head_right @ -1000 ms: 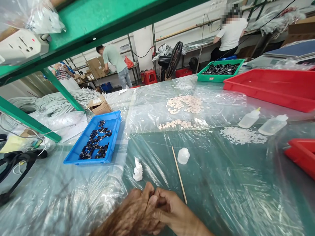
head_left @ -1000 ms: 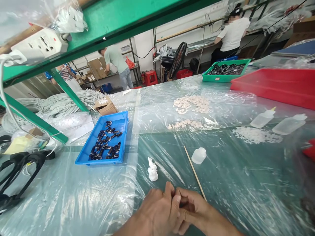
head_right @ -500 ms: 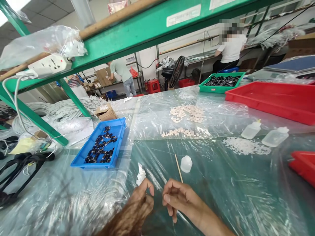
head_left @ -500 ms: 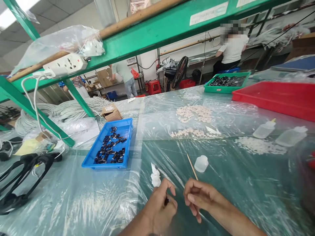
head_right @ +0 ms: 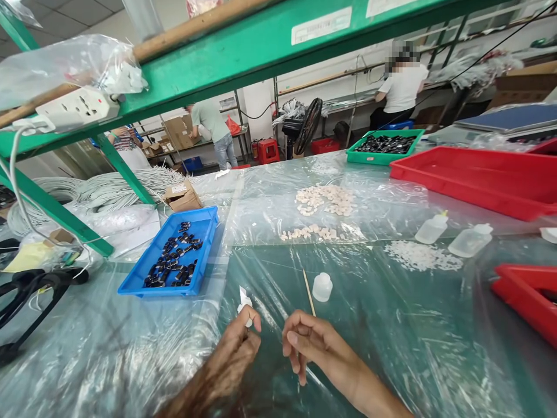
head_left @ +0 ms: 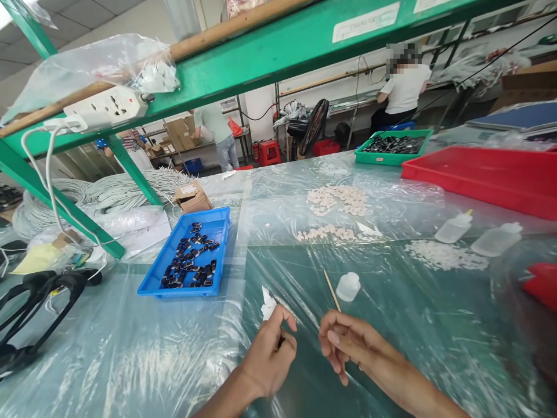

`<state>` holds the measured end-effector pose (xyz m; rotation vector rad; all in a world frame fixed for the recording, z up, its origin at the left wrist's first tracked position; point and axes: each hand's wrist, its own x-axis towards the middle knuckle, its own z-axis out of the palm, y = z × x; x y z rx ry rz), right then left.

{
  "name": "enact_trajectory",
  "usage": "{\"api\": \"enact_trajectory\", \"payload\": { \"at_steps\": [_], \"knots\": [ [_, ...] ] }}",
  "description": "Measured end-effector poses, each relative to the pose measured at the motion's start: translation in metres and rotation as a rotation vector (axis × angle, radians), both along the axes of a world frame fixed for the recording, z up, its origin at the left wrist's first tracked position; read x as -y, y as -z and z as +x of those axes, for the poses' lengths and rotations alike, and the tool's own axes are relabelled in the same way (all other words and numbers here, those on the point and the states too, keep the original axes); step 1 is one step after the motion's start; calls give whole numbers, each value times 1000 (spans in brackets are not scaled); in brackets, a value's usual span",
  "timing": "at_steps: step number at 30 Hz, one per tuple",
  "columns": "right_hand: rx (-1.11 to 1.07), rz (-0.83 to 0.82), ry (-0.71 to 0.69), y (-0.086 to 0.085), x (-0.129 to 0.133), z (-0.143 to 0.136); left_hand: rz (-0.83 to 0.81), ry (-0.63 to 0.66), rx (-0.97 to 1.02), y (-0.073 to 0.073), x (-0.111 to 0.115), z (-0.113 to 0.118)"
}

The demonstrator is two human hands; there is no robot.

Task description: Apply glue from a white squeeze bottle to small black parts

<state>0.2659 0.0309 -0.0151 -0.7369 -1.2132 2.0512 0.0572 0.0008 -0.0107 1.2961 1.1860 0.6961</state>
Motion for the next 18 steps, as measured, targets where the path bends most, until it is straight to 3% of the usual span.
{"api": "enact_trajectory", "payload": {
  "at_steps": [8, 18],
  "knots": [
    [-20, 16, -7, 5, -1, 2, 186, -97, 108, -4, -5, -8],
    [-44, 37, 18, 7, -3, 6, 300, -273, 146, 11, -16, -22]
  ]
}}
